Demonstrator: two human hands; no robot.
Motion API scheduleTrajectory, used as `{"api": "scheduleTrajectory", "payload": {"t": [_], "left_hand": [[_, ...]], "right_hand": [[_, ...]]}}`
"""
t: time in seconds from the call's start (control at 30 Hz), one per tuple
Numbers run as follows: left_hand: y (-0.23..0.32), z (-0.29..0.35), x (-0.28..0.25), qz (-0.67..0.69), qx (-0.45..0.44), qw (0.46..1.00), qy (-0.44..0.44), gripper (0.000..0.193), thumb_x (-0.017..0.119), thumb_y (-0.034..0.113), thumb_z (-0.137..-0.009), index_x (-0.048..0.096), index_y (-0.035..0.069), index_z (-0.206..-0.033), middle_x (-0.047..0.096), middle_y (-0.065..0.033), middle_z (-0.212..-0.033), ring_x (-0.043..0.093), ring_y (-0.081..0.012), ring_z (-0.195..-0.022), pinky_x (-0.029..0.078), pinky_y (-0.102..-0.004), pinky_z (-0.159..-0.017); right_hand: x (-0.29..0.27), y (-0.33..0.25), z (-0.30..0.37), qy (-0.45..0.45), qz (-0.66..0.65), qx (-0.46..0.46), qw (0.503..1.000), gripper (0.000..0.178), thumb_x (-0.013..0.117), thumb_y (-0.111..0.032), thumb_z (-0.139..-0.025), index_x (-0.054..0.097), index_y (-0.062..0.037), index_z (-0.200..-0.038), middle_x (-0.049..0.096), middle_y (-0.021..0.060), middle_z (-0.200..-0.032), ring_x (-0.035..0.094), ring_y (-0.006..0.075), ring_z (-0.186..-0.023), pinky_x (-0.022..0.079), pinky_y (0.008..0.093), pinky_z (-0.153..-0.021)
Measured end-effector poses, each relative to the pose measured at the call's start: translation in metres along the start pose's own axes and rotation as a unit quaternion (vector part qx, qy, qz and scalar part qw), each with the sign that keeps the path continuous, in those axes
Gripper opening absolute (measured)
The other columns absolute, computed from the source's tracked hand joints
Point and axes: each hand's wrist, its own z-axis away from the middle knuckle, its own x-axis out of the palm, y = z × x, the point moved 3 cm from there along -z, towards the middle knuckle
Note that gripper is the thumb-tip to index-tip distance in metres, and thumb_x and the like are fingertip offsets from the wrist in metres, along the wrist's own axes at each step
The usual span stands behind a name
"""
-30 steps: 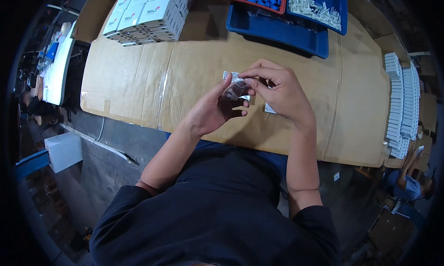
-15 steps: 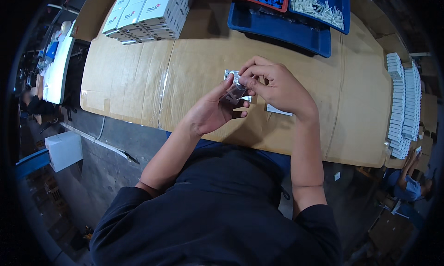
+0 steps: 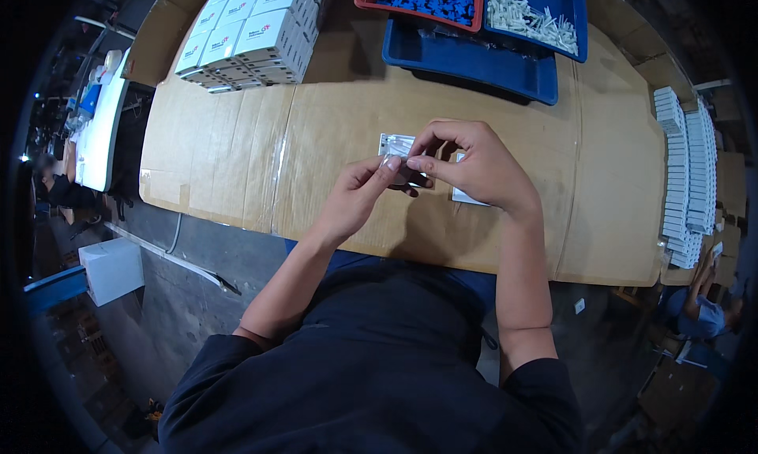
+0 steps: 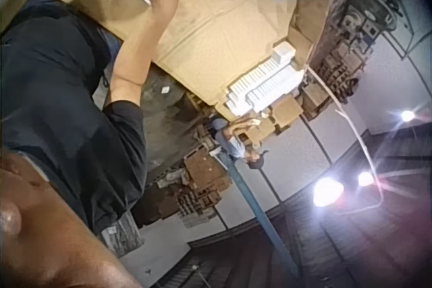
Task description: Assemble electronic components into a white plastic housing, including inserting internal parts and a blue connector.
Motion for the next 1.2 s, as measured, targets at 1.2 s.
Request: {"api": "scheduleTrajectory", "payload": {"t": [1.2], "left_hand": [[0.011, 0.002, -0.011, 0.019, 0.152, 0.961, 0.229, 0.018, 0.072, 0.014, -0.102, 0.071, -0.002, -0.11, 0.075, -0.0054, -0.1, 0.068, -0.0099, -0.092, 0.054, -0.0257, -0.083]], "right_hand": [[0.061, 0.029, 0.005, 0.247, -0.294, -0.028, 0.923, 0.01, 0.071, -0.006, -0.1, 0.07, 0.002, -0.106, 0.072, 0.0044, -0.095, 0.067, 0.0092, -0.085, 0.055, 0.0237, -0.078]]}}
